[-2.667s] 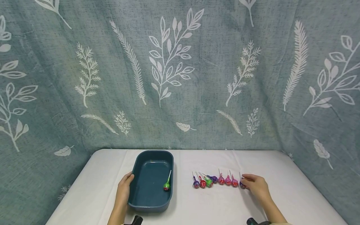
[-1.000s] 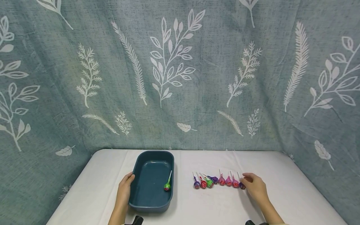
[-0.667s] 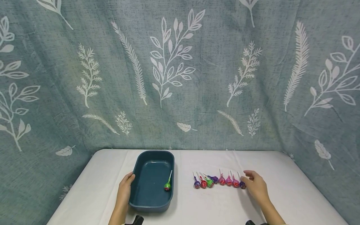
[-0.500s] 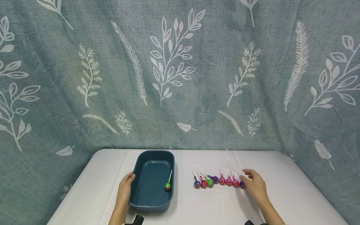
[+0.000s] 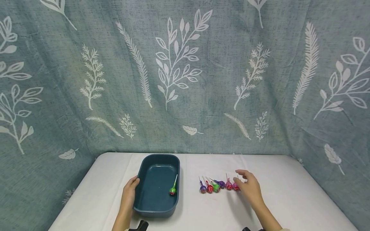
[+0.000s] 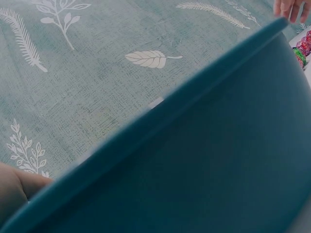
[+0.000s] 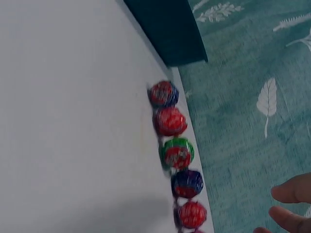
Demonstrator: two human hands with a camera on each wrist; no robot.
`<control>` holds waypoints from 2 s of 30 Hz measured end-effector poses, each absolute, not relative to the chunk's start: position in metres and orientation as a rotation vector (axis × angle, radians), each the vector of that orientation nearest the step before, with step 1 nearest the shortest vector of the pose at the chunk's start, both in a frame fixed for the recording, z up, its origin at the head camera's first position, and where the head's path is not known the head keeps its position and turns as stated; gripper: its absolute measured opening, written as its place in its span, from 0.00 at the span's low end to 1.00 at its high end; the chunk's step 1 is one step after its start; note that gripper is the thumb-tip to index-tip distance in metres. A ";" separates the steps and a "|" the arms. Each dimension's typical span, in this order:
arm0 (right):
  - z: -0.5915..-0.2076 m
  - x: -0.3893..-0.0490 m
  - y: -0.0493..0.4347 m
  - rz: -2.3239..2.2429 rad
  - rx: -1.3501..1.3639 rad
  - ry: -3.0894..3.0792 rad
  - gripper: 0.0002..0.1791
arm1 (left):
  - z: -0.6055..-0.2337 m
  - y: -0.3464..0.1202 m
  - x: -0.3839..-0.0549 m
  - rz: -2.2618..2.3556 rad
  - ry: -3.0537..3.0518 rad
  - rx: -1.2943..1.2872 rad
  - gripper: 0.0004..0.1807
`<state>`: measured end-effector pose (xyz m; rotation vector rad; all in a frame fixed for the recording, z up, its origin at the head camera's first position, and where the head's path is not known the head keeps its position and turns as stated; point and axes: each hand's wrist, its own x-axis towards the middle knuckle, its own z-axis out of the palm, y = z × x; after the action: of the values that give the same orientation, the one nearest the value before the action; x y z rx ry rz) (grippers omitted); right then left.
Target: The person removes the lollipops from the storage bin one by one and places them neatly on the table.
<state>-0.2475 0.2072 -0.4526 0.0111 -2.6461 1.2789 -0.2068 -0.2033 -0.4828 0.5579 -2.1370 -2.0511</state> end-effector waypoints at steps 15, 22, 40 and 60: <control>-0.454 -0.242 0.153 1.443 0.191 -2.582 0.18 | -0.484 -0.204 -0.208 -2.041 -2.147 0.571 0.29; -0.451 -0.242 0.123 1.662 0.269 -2.539 0.16 | -0.483 -0.204 -0.209 -2.053 -2.161 0.594 0.30; -0.424 -0.228 0.054 2.017 0.661 -2.640 0.21 | -0.485 -0.203 -0.208 -2.018 -2.148 0.567 0.29; -0.409 -0.219 -0.005 1.017 0.883 -3.047 0.28 | -0.484 -0.203 -0.208 -2.002 -2.167 0.554 0.29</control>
<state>-0.2190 -0.0048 -0.4087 0.8834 -3.0474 1.0175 -0.2077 -0.2033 -0.4843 0.5543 -2.1669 -2.0016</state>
